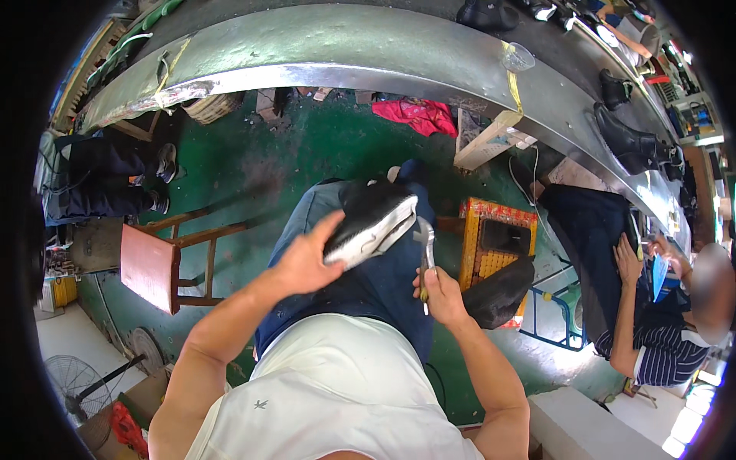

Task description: Use pliers and hammer to last and pull shoe uppers over shoe lasts on a production line.

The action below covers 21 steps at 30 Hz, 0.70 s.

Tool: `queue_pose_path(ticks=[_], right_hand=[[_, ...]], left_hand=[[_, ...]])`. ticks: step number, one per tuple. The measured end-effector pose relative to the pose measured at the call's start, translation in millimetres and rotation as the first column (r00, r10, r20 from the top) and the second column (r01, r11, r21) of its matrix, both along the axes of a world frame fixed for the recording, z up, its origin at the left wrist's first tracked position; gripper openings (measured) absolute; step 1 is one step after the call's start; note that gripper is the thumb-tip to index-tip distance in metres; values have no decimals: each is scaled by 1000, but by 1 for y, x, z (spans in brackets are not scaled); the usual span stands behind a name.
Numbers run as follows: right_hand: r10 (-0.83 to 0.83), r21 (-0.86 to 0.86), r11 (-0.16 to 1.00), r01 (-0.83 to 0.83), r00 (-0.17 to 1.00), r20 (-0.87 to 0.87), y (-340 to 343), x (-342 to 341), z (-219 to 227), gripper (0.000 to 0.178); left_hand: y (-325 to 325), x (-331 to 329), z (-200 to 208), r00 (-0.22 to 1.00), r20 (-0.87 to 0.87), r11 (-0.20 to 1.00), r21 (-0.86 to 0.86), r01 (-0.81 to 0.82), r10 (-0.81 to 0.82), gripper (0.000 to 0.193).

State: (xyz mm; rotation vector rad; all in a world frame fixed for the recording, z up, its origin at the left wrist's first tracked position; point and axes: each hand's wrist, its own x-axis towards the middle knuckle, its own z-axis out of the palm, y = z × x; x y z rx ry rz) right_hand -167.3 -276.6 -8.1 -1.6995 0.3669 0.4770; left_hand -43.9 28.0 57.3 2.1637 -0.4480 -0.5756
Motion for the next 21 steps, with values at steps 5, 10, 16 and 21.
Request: queue_pose_path(ticks=[5, 10, 16, 21], right_hand=[[-191, 146, 967, 211, 972, -137, 1, 1, 11, 46], [-56, 128, 990, 55, 998, 5, -6, -6, 11, 35], [83, -49, 995, -88, 992, -97, -7, -1, 36, 34], [437, -336, 844, -418, 899, -19, -13, 7, 56, 44]], left_hand=[[-22, 55, 64, 987, 110, 919, -388, -64, 115, 93], [-73, 92, 59, 998, -22, 970, -233, -68, 64, 72], [-70, 42, -134, 811, -575, 934, -220, -282, 110, 71], [-63, 4, -138, 953, -296, 913, -368, -173, 62, 59]])
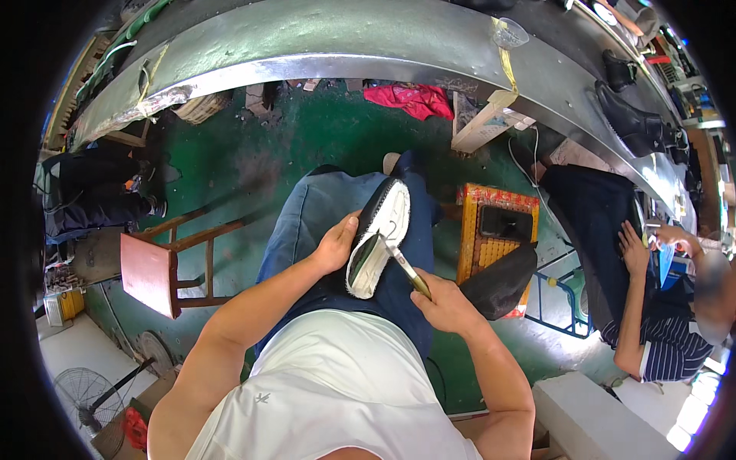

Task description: Use pliers and hammer to last and pull shoe uppers over shoe lasts on a production line.

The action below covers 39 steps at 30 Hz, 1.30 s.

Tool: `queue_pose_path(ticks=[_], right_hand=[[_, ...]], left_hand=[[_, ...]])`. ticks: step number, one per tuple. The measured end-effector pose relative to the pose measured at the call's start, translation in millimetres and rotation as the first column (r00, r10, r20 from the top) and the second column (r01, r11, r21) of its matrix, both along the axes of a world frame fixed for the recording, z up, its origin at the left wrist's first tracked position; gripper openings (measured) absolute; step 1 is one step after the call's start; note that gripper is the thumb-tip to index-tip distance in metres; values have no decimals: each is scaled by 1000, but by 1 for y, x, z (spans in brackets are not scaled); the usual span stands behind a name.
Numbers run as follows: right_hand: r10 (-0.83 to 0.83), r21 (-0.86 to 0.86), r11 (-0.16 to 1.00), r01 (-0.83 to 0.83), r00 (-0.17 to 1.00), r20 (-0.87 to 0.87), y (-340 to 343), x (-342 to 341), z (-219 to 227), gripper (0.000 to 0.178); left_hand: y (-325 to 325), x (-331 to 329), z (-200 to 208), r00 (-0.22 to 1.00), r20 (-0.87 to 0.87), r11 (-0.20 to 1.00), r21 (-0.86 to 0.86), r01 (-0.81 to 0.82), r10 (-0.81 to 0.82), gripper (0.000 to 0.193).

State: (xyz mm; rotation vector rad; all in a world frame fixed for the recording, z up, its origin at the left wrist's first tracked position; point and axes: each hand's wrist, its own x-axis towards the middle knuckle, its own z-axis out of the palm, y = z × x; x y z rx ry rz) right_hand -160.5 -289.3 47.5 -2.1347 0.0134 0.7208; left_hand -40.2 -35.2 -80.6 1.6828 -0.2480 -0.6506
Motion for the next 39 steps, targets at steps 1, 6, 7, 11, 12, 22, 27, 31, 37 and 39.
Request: queue_pose_path(ticks=[1, 6, 7, 11, 12, 22, 27, 31, 37, 39], right_hand=[[48, -30, 999, -46, 994, 94, 1, 3, 1, 46], [200, -178, 962, -207, 978, -60, 10, 39, 37, 55], [236, -232, 937, -262, 962, -137, 14, 51, 46, 50], [420, -244, 825, -510, 842, -339, 17, 96, 61, 38], [446, -249, 811, -529, 835, -323, 18, 102, 57, 35], [-102, -114, 988, 105, 994, 32, 43, 33, -27, 34], [-195, 70, 965, 255, 864, -464, 19, 41, 0, 34], [179, -403, 915, -23, 919, 352, 1, 51, -4, 39], [23, -167, 986, -27, 999, -25, 1, 77, -11, 27], [-212, 40, 974, 224, 955, -207, 14, 70, -31, 24]], left_hand=[[0, -1, 4, 1000, -7, 1000, -1, 15, -15, 57], [-1, -10, 1, 992, 109, 998, -46, -53, 58, 52], [1, -12, -4, 976, 209, 998, 6, -57, 55, 53], [9, -25, 4, 938, 341, 987, 163, 12, -68, 64], [11, -25, 2, 939, 338, 986, 164, 13, -68, 64], [5, 13, 32, 925, -372, 944, -327, -49, -81, 95], [-9, 17, 18, 977, -205, 987, -162, 26, -59, 107], [-17, 16, 15, 989, -145, 998, 56, 40, -31, 108], [-26, -4, 31, 996, 77, 922, 380, -73, 47, 89], [-24, -4, 31, 981, 179, 944, 303, -132, 79, 80]])
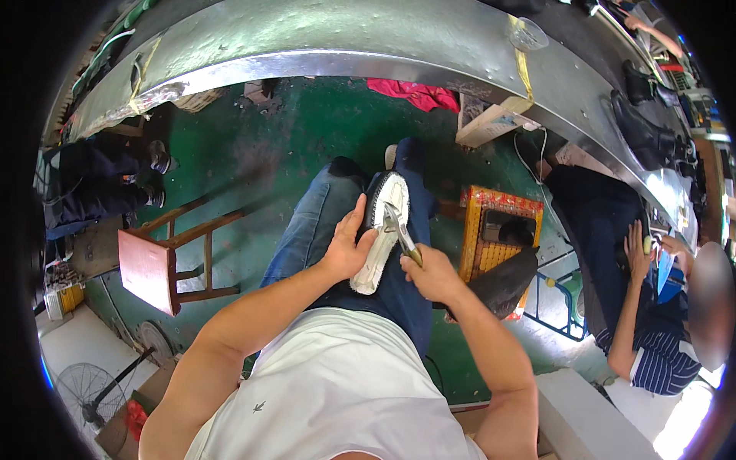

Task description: Use pliers and hammer to last and pull shoe uppers over shoe lasts on a production line.

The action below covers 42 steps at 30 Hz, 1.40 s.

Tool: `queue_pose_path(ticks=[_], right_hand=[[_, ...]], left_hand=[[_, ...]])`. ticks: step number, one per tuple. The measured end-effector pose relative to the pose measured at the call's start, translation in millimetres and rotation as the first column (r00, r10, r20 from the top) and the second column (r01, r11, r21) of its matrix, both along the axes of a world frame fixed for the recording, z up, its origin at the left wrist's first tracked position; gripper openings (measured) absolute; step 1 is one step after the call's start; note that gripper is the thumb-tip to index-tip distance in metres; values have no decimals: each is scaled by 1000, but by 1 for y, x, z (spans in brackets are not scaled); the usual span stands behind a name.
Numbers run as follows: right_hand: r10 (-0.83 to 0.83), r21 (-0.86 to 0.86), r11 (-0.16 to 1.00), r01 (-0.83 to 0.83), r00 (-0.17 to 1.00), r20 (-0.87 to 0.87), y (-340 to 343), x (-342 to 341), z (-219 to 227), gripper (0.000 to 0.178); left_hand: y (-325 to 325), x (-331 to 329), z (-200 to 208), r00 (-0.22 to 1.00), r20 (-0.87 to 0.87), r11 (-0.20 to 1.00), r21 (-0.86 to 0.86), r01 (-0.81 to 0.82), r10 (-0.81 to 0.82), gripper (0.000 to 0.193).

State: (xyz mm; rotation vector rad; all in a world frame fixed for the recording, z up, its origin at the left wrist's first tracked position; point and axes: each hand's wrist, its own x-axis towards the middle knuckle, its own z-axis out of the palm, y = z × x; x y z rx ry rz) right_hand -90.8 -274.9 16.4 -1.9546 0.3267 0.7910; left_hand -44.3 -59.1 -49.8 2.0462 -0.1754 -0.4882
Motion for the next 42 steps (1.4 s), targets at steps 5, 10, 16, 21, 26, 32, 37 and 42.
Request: queue_pose_path(ticks=[5, 10, 16, 21, 26, 32, 37, 42], right_hand=[[-106, 108, 988, 107, 994, -17, 8, -13, -22, 22], [-96, 372, 898, 235, 929, -357, -27, 20, 30, 29], [108, -81, 992, -100, 989, 101, -8, 42, 11, 49], [44, 15, 999, -46, 990, 132, -5, 42, 11, 48], [303, -251, 938, -241, 920, 249, 0, 17, 11, 45], [114, -89, 990, -107, 991, 75, -9, -10, 21, 40], [327, -12, 938, -347, 894, -307, -6, -20, 78, 34], [521, -309, 831, -462, 842, 142, 8, -43, 51, 35]], left_hand=[[2, 5, 21, 959, 196, 967, 191, 166, -203, 63], [2, 17, 43, 955, 14, 913, 295, 280, -297, 56], [-7, 20, 60, 916, -81, 835, 387, 391, -392, 58], [-3, 3, 33, 967, -20, 920, 304, 248, -254, 71], [-4, -2, 16, 993, -34, 977, 178, 116, -112, 90], [14, 41, 31, 841, -483, 965, -206, 160, -242, 102], [16, 54, 29, 775, -572, 951, -287, 117, -268, 111], [16, 45, 19, 805, -532, 954, -271, 132, -263, 112]])
